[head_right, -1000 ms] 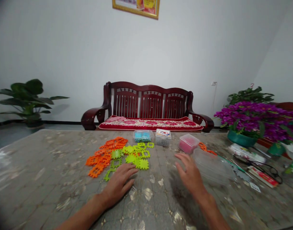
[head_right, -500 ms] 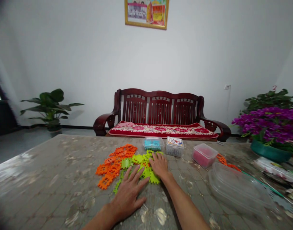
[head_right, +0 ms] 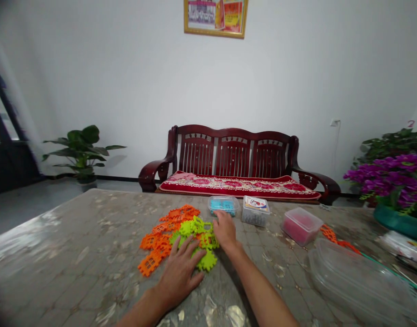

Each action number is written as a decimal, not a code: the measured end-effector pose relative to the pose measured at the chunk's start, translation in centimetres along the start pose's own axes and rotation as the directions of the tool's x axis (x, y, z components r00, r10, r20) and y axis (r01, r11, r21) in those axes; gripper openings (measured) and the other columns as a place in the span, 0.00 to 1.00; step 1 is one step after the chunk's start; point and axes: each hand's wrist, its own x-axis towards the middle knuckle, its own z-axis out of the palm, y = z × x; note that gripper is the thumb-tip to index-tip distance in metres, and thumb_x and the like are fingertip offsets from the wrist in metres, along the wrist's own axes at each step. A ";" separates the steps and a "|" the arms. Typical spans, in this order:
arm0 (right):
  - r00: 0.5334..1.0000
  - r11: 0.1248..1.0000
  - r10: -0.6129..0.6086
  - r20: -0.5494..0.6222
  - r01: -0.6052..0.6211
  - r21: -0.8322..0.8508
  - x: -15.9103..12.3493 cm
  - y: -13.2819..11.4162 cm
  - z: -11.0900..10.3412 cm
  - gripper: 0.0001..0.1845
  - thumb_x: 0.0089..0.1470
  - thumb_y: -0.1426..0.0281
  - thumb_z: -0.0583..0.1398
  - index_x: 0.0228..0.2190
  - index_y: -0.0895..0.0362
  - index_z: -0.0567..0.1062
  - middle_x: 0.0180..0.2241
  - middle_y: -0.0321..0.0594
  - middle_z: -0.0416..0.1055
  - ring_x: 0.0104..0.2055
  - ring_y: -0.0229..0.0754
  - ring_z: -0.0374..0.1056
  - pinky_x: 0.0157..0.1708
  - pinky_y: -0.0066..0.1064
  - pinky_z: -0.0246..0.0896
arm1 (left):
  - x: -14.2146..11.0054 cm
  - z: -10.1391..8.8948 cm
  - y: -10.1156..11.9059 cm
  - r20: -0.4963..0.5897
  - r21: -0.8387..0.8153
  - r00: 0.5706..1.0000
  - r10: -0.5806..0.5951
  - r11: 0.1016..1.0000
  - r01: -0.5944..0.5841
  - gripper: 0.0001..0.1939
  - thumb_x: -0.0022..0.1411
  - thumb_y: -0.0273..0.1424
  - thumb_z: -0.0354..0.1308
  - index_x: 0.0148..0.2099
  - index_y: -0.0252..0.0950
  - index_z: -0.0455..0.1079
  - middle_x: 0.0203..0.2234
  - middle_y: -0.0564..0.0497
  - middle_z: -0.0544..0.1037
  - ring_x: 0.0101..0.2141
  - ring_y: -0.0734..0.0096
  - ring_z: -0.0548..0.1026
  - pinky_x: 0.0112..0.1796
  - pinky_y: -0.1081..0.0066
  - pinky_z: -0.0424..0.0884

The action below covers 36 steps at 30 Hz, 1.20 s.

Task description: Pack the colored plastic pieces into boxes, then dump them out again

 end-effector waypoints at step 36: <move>0.838 0.850 -0.525 -0.148 0.525 -0.040 -8.3 5.1 -6.4 0.26 0.52 0.77 0.61 0.53 0.51 0.78 0.52 0.45 0.79 0.56 0.50 0.74 0.60 0.47 0.66 | 0.7 1.1 -0.8 -0.421 0.121 0.896 0.138 0.988 -0.096 0.25 0.67 0.21 0.51 0.64 0.40 0.69 0.63 0.46 0.73 0.67 0.54 0.65 0.66 0.47 0.63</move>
